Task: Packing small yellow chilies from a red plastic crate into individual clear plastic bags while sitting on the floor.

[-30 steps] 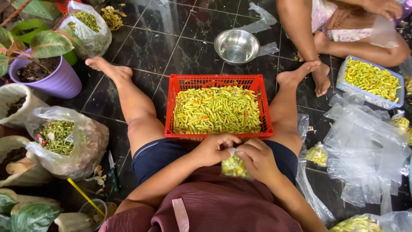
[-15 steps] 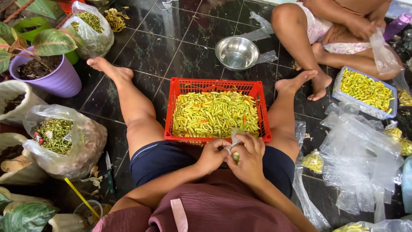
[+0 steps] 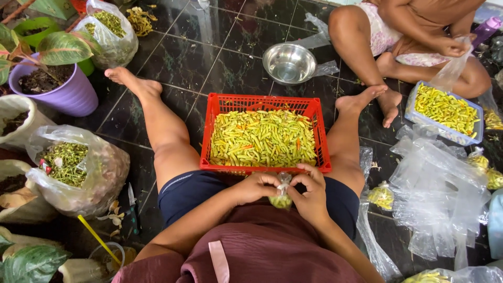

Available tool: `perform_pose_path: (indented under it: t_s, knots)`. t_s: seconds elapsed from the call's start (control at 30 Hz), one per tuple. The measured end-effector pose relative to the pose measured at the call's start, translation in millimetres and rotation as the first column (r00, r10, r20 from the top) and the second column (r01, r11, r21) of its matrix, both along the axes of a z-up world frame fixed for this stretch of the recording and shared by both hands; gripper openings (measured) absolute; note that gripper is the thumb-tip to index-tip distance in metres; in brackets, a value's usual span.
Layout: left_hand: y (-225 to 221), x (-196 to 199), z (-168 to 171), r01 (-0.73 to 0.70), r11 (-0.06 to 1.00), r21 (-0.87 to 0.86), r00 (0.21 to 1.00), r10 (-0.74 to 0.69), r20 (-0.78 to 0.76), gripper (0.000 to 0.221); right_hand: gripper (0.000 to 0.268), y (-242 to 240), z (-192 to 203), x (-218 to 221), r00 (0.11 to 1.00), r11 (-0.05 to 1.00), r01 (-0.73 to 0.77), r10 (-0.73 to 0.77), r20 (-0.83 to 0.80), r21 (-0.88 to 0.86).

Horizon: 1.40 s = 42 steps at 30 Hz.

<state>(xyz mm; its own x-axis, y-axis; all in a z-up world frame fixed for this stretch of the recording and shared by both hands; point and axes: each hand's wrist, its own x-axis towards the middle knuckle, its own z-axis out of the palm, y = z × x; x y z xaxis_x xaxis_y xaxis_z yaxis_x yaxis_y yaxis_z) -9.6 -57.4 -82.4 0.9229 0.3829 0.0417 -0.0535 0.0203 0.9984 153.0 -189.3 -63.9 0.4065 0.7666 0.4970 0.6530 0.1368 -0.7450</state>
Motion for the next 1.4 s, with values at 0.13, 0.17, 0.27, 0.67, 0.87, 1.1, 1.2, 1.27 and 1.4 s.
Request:
perform_pose_path:
  t_s: [0.13,0.17,0.27,0.67,0.87,1.1,1.2,1.27,1.4]
  knots:
    - [-11.1,5.8,-10.4,-0.126,0.991,-0.036,0.991,0.124,-0.04,0.012,0.009,5.4,-12.5,5.1,0.991,1.0,0.005,-0.002,0.136,-0.019]
    - [-15.7,6.2,-12.9,-0.19,0.98,-0.051,0.981,0.188,-0.055,0.018,0.008,5.6,-14.3,4.7,0.989,0.997,-0.017,0.027,0.147,-0.069]
    - [-9.8,9.9,-33.2,-0.269,0.963,-0.029,0.959,0.265,-0.101,0.02,0.006,7.1,-21.4,0.6,0.995,0.984,-0.074,0.083,0.047,-0.159]
    - [-10.3,8.4,-16.2,-0.29,0.857,0.426,0.928,0.361,-0.094,0.02,0.008,2.6,-9.6,-15.5,0.958,0.999,-0.048,0.04,0.284,0.02]
    - [-9.5,13.0,-22.9,0.002,0.997,0.083,0.978,-0.019,0.207,0.042,0.007,-1.1,7.9,-10.6,0.97,0.985,-0.087,0.05,0.24,0.147]
    - [-9.2,26.1,-12.6,0.002,0.947,0.321,0.986,-0.055,0.156,0.038,0.004,-0.3,-4.2,18.5,0.987,0.996,-0.081,0.086,-0.135,0.044]
    - [-4.1,16.0,-27.7,-0.07,0.901,0.429,0.969,-0.042,0.245,0.052,0.005,-10.7,-0.6,31.1,0.974,0.984,-0.155,0.137,-0.181,-0.089]
    - [3.7,4.8,-26.8,-0.06,0.926,0.374,0.997,0.039,0.065,0.058,0.006,-25.7,2.6,65.4,0.979,0.992,-0.106,0.091,-0.181,-0.073]
    - [29.3,-8.7,-66.6,-0.027,0.952,0.306,0.935,0.131,-0.328,0.062,0.023,-60.6,39.5,118.9,0.895,0.941,0.321,-0.338,-0.291,-0.106]
